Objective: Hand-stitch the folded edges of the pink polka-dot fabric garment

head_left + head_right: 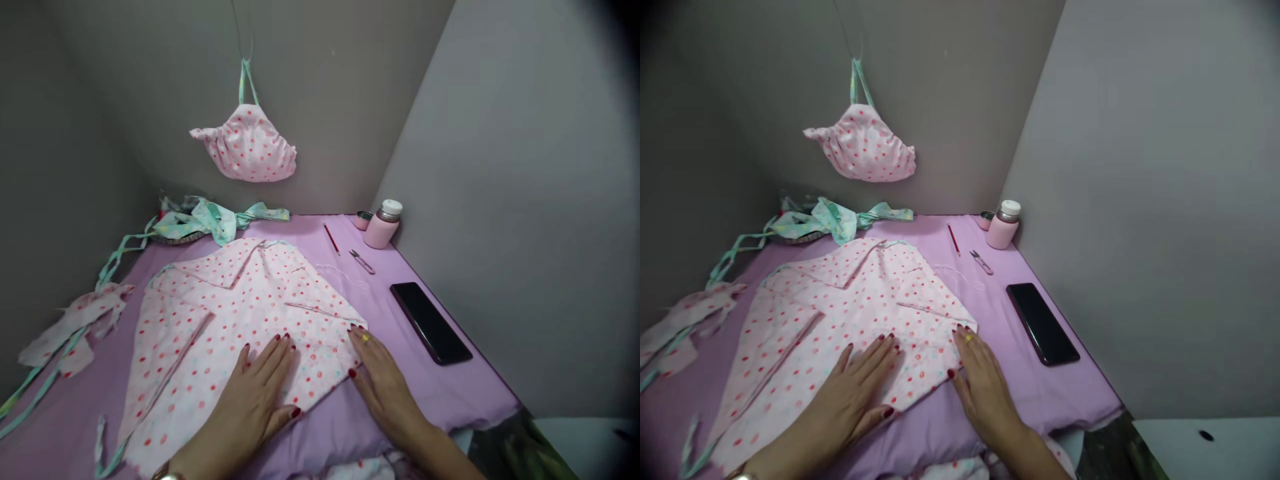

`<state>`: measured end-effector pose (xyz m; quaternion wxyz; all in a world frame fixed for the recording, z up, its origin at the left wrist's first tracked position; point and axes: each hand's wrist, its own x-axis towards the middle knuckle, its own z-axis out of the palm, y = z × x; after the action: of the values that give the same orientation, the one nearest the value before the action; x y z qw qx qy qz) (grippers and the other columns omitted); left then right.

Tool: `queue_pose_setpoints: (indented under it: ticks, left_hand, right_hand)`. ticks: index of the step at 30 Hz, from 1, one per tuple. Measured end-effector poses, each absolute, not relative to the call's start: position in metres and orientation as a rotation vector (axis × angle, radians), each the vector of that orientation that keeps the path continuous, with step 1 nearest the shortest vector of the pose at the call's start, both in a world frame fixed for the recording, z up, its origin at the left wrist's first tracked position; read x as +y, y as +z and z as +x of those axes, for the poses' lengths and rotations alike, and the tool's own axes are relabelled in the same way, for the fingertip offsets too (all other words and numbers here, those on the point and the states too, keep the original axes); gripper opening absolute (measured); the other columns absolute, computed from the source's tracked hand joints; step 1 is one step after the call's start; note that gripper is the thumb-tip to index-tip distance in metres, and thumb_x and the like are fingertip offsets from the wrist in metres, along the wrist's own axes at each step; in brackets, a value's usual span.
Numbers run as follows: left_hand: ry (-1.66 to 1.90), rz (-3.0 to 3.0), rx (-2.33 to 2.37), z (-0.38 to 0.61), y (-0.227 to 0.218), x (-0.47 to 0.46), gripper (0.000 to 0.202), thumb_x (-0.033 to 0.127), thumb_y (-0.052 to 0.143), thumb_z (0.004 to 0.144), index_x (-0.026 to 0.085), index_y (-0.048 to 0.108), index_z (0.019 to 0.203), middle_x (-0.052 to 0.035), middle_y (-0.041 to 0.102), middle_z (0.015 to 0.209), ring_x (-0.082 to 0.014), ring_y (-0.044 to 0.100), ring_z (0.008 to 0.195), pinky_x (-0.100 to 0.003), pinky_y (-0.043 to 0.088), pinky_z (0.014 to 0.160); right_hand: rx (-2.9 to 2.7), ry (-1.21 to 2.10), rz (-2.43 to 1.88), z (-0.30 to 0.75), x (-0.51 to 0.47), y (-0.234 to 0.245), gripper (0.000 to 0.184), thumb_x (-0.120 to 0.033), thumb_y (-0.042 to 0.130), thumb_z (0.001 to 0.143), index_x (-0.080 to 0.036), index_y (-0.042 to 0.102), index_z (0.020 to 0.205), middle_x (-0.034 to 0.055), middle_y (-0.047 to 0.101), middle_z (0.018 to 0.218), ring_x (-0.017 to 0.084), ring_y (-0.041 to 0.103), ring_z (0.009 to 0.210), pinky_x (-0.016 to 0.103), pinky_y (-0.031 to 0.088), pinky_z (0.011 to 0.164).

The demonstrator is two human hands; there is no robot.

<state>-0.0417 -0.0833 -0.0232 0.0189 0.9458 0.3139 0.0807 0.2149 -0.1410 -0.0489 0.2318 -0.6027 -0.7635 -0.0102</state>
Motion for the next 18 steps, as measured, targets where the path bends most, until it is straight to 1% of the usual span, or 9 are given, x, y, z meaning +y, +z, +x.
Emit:
queue_pose_setpoints:
  ticks: [2,4,6,8,9,11,13,15,18]
  left_hand:
    - [0.199,2.908,0.992,-0.046,-0.03,-0.087,0.062,0.049,0.037,0.086,0.02,0.022,0.139,-0.0115,0.034,0.14,-0.0278,0.035,0.126,-0.055,0.03,0.099]
    - [0.185,2.834,1.074,-0.056,-0.029,-0.088,0.057,0.045,0.034,0.089,0.021,0.021,0.139,-0.011,0.033,0.141,-0.0267,0.034,0.127,-0.056,0.03,0.099]
    - [0.27,2.743,1.245,-0.07,-0.024,-0.096,0.053,0.039,0.034,0.09,0.021,0.021,0.139,-0.0114,0.033,0.142,-0.026,0.032,0.128,-0.056,0.029,0.099]
    - [0.382,2.679,1.39,-0.089,-0.019,-0.112,0.054,0.038,0.039,0.088,0.022,0.024,0.138,-0.0121,0.035,0.141,-0.0266,0.033,0.128,-0.054,0.029,0.1]
    - [0.417,2.659,1.428,-0.098,-0.018,-0.122,0.055,0.038,0.043,0.086,0.024,0.027,0.137,-0.0121,0.038,0.139,-0.027,0.036,0.126,-0.052,0.031,0.099]
    - [0.478,2.609,1.487,-0.114,-0.02,-0.144,0.056,0.039,0.052,0.082,0.026,0.033,0.133,-0.0114,0.048,0.13,-0.0265,0.045,0.117,-0.045,0.038,0.095]
    - [0.566,2.488,1.591,-0.122,-0.025,-0.164,0.055,0.039,0.055,0.08,0.026,0.036,0.13,-0.01,0.056,0.117,-0.0245,0.052,0.105,-0.038,0.043,0.086]
    - [0.648,2.34,1.682,-0.122,-0.033,-0.176,0.048,0.036,0.054,0.082,0.025,0.038,0.127,-0.0073,0.061,0.105,-0.0223,0.056,0.096,-0.036,0.044,0.08]
    - [0.672,2.237,1.717,-0.116,-0.04,-0.181,0.037,0.031,0.048,0.086,0.025,0.041,0.122,-0.0028,0.063,0.091,-0.0188,0.058,0.083,-0.036,0.042,0.076]
  right_hand:
    - [-2.314,0.008,-1.597,0.208,-0.147,-0.05,0.057,-0.024,0.042,0.088,-0.017,0.023,0.14,0.0097,0.035,0.139,0.023,0.031,0.128,0.044,0.035,0.101]
    - [-2.471,0.058,-1.55,0.205,-0.151,-0.05,0.058,-0.028,0.045,0.087,-0.018,0.023,0.14,0.0074,0.034,0.14,0.023,0.032,0.128,0.046,0.035,0.101]
    - [-2.491,0.053,-1.544,0.204,-0.154,-0.05,0.056,-0.03,0.046,0.087,-0.016,0.027,0.138,0.0085,0.035,0.139,0.023,0.034,0.127,0.047,0.036,0.099]
    - [-2.421,0.003,-1.524,0.205,-0.154,-0.05,0.05,-0.028,0.046,0.088,-0.014,0.035,0.134,0.0113,0.04,0.136,0.024,0.036,0.125,0.047,0.036,0.099]
    - [-2.386,-0.017,-1.491,0.204,-0.154,-0.05,0.046,-0.025,0.047,0.087,-0.014,0.038,0.131,0.0122,0.043,0.133,0.024,0.038,0.123,0.046,0.036,0.098]
    - [-2.352,-0.027,-1.416,0.201,-0.153,-0.049,0.041,-0.021,0.049,0.086,-0.015,0.044,0.126,0.0125,0.048,0.128,0.025,0.042,0.119,0.045,0.037,0.096]
    - [-2.347,-0.014,-1.355,0.197,-0.15,-0.047,0.037,-0.017,0.049,0.085,-0.016,0.048,0.122,0.0123,0.051,0.123,0.025,0.045,0.115,0.044,0.039,0.094]
    - [-2.343,0.001,-1.317,0.191,-0.146,-0.045,0.034,-0.014,0.047,0.085,-0.015,0.051,0.119,0.0125,0.053,0.119,0.024,0.047,0.111,0.043,0.04,0.092]
    - [-2.323,0.002,-1.28,0.184,-0.145,-0.041,0.031,-0.012,0.044,0.086,-0.015,0.053,0.115,0.0127,0.055,0.115,0.023,0.049,0.108,0.042,0.041,0.09]
